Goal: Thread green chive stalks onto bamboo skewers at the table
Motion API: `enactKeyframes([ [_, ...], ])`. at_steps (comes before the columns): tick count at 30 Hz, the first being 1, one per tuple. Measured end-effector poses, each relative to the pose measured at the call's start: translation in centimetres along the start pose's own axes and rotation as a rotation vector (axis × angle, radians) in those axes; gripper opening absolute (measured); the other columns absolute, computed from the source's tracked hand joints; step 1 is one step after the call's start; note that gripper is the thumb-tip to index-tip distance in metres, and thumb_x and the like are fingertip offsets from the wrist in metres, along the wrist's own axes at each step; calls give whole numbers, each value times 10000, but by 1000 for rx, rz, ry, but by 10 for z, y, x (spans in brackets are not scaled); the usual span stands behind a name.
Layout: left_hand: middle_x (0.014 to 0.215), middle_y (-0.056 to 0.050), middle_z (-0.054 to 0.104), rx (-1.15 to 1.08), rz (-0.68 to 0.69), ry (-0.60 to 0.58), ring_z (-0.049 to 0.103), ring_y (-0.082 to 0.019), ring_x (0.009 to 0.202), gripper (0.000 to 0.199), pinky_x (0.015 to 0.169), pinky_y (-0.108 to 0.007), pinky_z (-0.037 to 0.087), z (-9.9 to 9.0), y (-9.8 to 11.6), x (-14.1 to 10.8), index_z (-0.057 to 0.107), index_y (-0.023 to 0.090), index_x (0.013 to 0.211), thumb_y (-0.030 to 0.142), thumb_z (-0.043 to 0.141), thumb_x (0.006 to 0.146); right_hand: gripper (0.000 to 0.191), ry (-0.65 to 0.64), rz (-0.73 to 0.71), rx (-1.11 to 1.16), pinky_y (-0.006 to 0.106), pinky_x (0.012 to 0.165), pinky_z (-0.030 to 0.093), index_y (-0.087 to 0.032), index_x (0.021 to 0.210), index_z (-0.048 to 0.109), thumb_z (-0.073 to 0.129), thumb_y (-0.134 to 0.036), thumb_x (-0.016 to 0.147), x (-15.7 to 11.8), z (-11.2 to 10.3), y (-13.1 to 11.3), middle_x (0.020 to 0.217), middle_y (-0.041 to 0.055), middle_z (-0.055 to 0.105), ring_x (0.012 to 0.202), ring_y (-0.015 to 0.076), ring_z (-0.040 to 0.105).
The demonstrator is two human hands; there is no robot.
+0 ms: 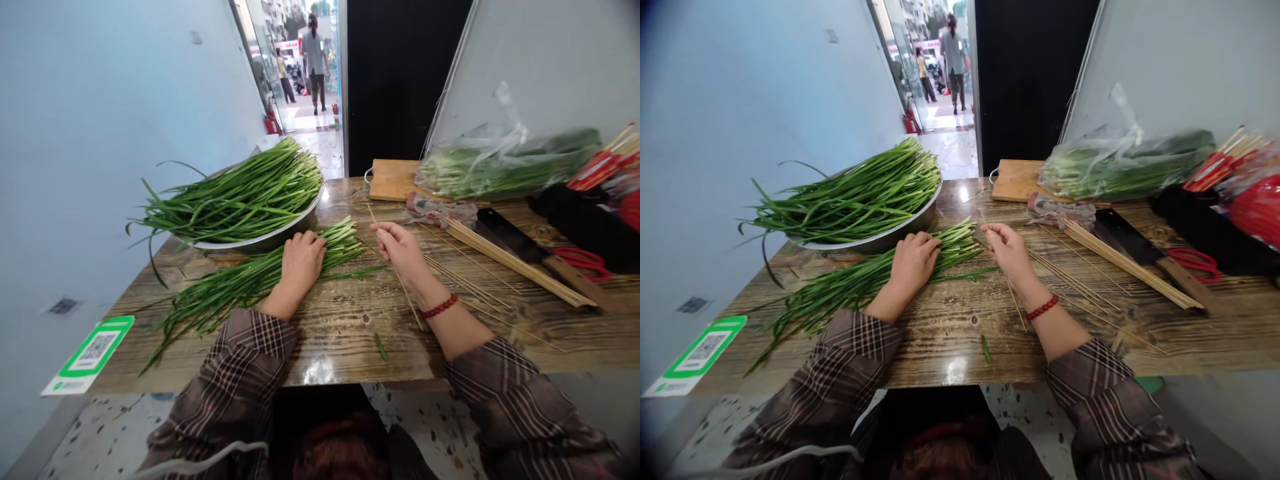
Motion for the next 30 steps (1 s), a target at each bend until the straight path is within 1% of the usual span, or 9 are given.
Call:
enactKeyframes([
  [4,965,-89,612,2,49,-10,492,-252,900,208,697,-369,341,1,3,-5,677,209,957,267,480,921,220,1,-8,-20,205,401,229,-162,897,622,577,-332,765,-1,2,2,551,-79,401,437,52,328],
  [7,970,-85,602,-52,124,-21,487,-244,917,178,720,-373,353,0,5,-10,673,204,891,234,498,906,191,-11,10,-41,203,415,261,-155,877,624,553,-269,741,-3,3,2,579,-65,460,450,52,366],
  [9,1006,-83,599,-106,136,-7,489,-240,936,141,737,-375,369,-1,4,-12,664,198,869,210,524,882,194,-22,14,-46,198,420,272,-158,874,614,553,-229,704,-3,4,2,621,-56,501,461,49,390],
  [14,1131,-111,580,-268,117,103,496,-246,1000,109,806,-384,420,-2,2,-15,621,168,840,132,519,839,368,-97,26,-42,188,379,222,-186,1068,570,555,-228,703,-9,10,-1,677,-65,511,430,43,372],
  [17,1035,-91,599,-502,119,159,537,-200,956,152,834,-340,454,0,3,-14,581,166,855,66,473,818,395,-146,24,-45,192,373,215,-200,1138,548,537,-238,745,-15,15,-2,681,-66,502,422,42,355],
  [20,885,-43,610,-667,28,148,569,-154,830,220,769,-282,472,6,2,-14,579,171,879,28,442,786,318,-155,0,-101,200,383,221,-189,1110,579,534,-308,818,-20,16,0,605,-74,441,422,51,328],
  [24,860,-28,640,-784,-83,145,593,-131,776,291,739,-257,480,7,0,-13,618,156,963,16,458,765,286,-133,-39,-191,212,404,234,-182,1040,616,560,-386,846,-20,15,6,555,-76,378,440,68,313],
  [26,847,-30,645,-808,-87,152,596,-133,760,249,725,-260,483,4,0,-13,637,155,962,50,492,788,289,-101,-37,-222,216,412,230,-185,1034,615,577,-394,839,-18,13,9,559,-74,367,453,73,296],
  [30,837,-44,649,-791,-6,141,607,-158,802,155,745,-288,486,0,4,-13,664,165,880,115,524,836,318,-77,-52,-275,221,439,229,-174,1052,629,591,-395,826,-14,11,12,567,-67,370,482,81,296],
])
Point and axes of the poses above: each hand's wrist, its own x-axis towards the middle knuckle, its own z-axis out of the palm, y = z × x, the point moved 3 cm from there along x, towards the middle knuckle
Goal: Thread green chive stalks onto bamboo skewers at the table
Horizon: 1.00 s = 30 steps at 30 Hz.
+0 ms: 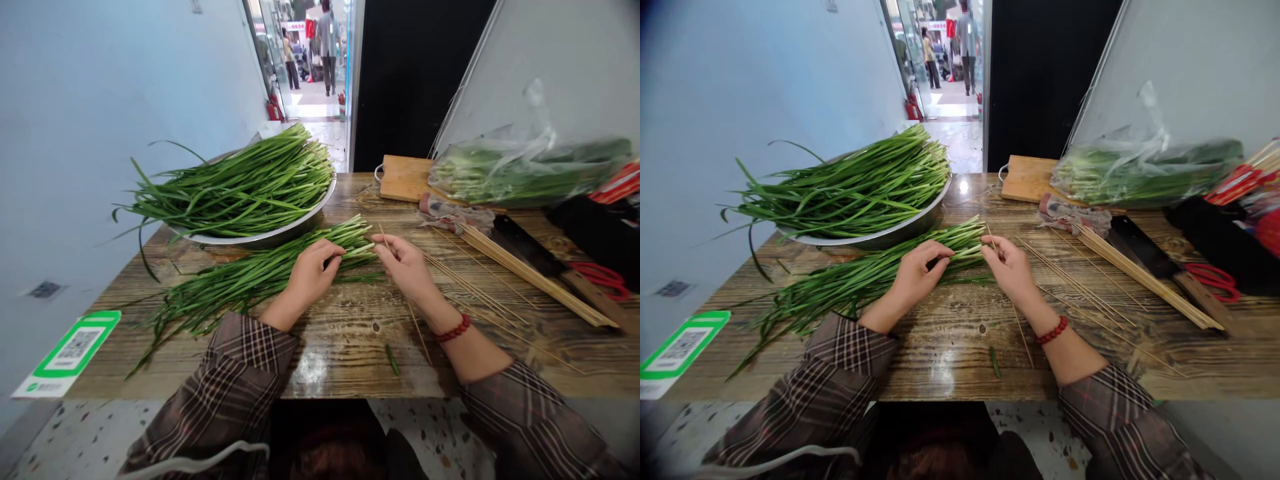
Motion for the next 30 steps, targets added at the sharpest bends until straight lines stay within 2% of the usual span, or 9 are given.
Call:
enactKeyframes([
  [7,923,-68,659,31,55,-26,612,-186,887,131,811,-338,497,1,4,-1,660,176,889,142,541,847,224,-30,-83,-88,230,475,221,-164,858,687,610,-367,804,0,-1,-1,545,-58,414,495,80,314],
  [13,982,-79,652,36,5,149,597,-193,966,150,871,-359,488,-9,8,-1,653,180,929,185,510,885,172,-50,-126,-83,228,484,235,-188,877,696,612,-310,789,-4,2,-6,542,-62,404,504,87,319],
  [15,970,-80,654,9,32,127,599,-193,958,145,860,-354,490,-7,11,-1,655,179,941,200,522,885,170,-59,-132,-84,228,484,239,-192,883,697,612,-306,789,-4,3,-7,545,-60,408,506,88,323],
  [18,951,-80,663,-51,58,21,610,-189,910,166,813,-335,494,1,15,-2,658,177,998,222,558,873,178,-77,-107,-61,228,480,244,-192,894,695,616,-316,793,-5,5,-6,552,-58,415,503,89,332],
  [22,805,-46,660,-126,-6,-67,604,-152,750,138,697,-279,471,7,16,-3,681,168,924,221,566,868,192,-99,-101,-58,231,488,250,-187,910,695,620,-334,812,-8,6,-7,574,-50,434,517,87,346],
  [24,759,-34,652,-145,-47,-58,594,-143,716,129,676,-267,456,6,15,-3,683,166,852,213,564,862,223,-107,-105,-58,232,488,254,-185,953,694,614,-354,831,-10,7,-9,582,-50,424,521,87,347],
  [26,739,-29,648,-144,-96,-30,585,-140,701,127,669,-262,445,4,13,-1,678,162,814,206,563,849,300,-114,-96,-24,231,479,269,-190,1072,664,561,-391,874,-12,7,-10,589,-51,418,513,90,357],
  [28,715,-21,639,-148,-154,6,568,-133,677,128,652,-253,434,1,9,1,673,157,792,204,561,833,373,-113,-89,24,230,466,286,-198,1203,587,482,-419,921,-13,7,-11,589,-56,426,492,93,370],
  [30,673,-7,617,-195,-221,30,538,-121,630,128,615,-239,418,0,4,1,668,150,792,214,562,820,389,-102,-90,50,226,453,293,-205,1253,518,440,-425,942,-13,7,-11,577,-64,434,469,94,374],
])
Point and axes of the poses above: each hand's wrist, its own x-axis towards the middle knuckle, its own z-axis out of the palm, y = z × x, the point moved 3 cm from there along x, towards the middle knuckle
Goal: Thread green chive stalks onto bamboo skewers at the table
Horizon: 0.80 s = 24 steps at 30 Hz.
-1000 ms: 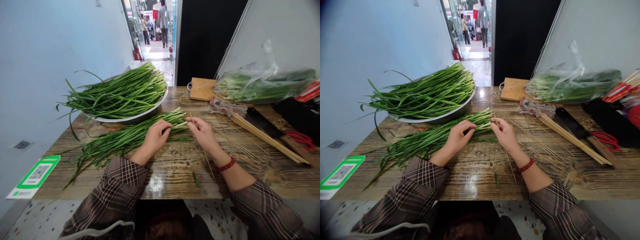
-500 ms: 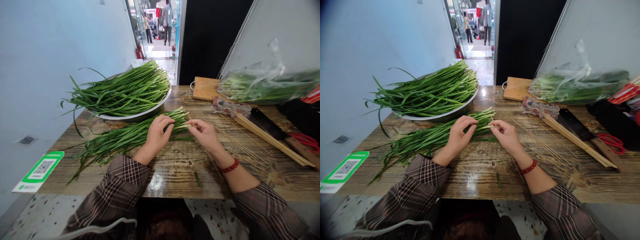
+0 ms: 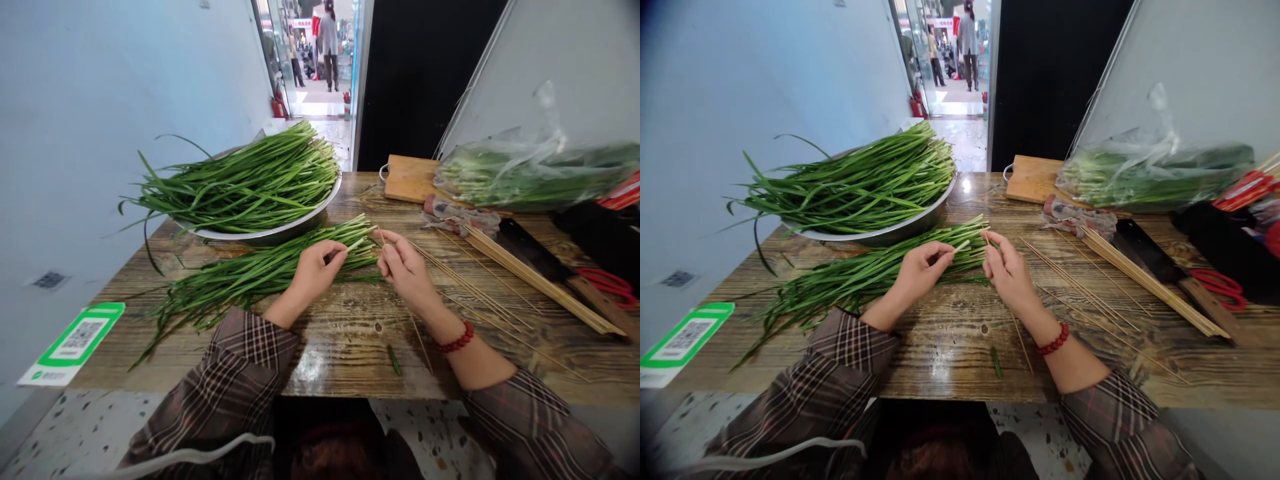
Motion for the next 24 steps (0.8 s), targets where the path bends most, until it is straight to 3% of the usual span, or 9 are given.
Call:
enactKeyframes([
  [4,626,9,586,-139,-111,-7,497,-102,577,146,564,-218,393,-1,-6,1,656,135,805,257,574,806,310,-8,-4,-19,223,452,301,-216,1164,535,469,-406,929,-2,2,0,553,-68,443,464,97,388],
  [11,640,8,588,-180,-129,-14,496,-97,587,145,567,-215,394,1,-4,0,674,125,838,233,594,786,216,-101,-138,-299,266,554,373,-219,958,712,523,-277,872,-9,16,-4,682,12,607,581,137,504],
  [18,651,13,604,-164,-89,-28,506,-97,589,128,582,-218,407,2,1,-1,691,134,825,225,611,784,330,-97,-162,-381,288,623,443,-234,1149,691,497,-262,884,-9,16,1,806,30,697,690,175,591],
  [24,702,-8,634,-133,-24,-25,546,-108,633,123,605,-218,426,-1,3,-1,696,131,817,210,602,800,356,-107,-165,-384,314,745,503,-219,1178,689,485,-243,887,-9,16,-1,897,46,740,853,203,662],
])
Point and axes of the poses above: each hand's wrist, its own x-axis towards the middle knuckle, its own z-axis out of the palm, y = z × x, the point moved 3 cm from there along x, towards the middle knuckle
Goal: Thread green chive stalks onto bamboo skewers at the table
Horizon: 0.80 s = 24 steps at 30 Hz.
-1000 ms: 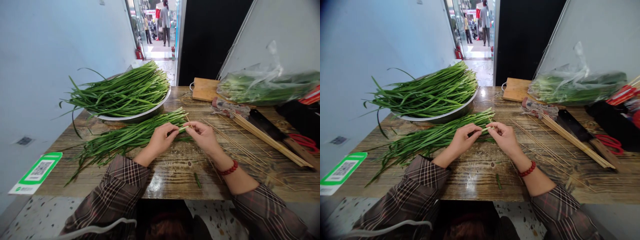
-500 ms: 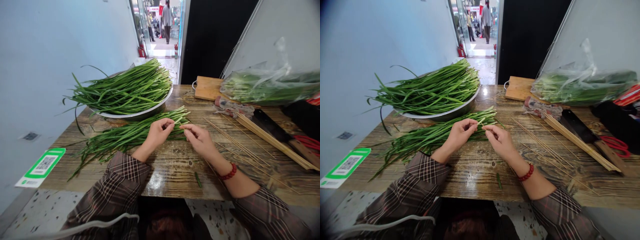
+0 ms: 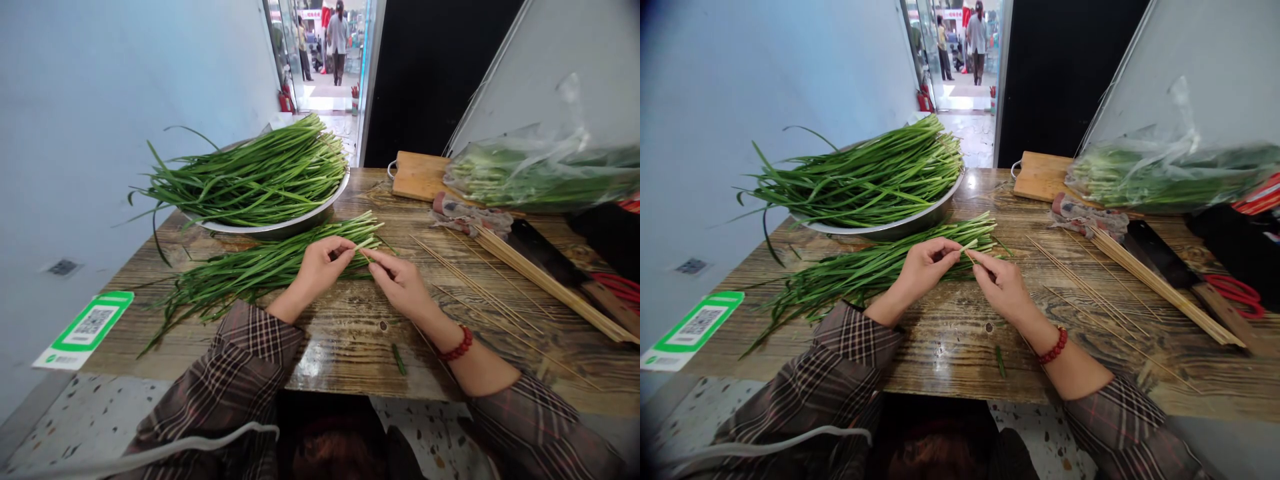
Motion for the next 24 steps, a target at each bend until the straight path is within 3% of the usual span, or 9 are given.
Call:
enactKeyframes([
  [5,689,-7,631,48,72,17,556,-110,632,118,608,-220,433,-1,2,0,703,141,810,206,605,809,367,15,-21,29,324,828,519,-214,1188,686,475,-230,887,0,0,-3,1044,62,741,956,205,677],
  [15,707,-14,645,35,82,18,562,-110,639,121,613,-224,441,-1,3,0,701,138,827,206,602,817,369,18,-35,33,323,847,524,-209,1192,683,473,-223,890,0,0,-3,1076,65,735,980,203,684],
  [24,676,-4,600,136,158,22,538,-113,643,109,604,-222,411,-2,9,-1,695,150,846,184,592,828,381,13,11,-2,377,871,513,-176,1186,687,460,-226,884,-1,-1,0,833,68,750,992,240,667],
])
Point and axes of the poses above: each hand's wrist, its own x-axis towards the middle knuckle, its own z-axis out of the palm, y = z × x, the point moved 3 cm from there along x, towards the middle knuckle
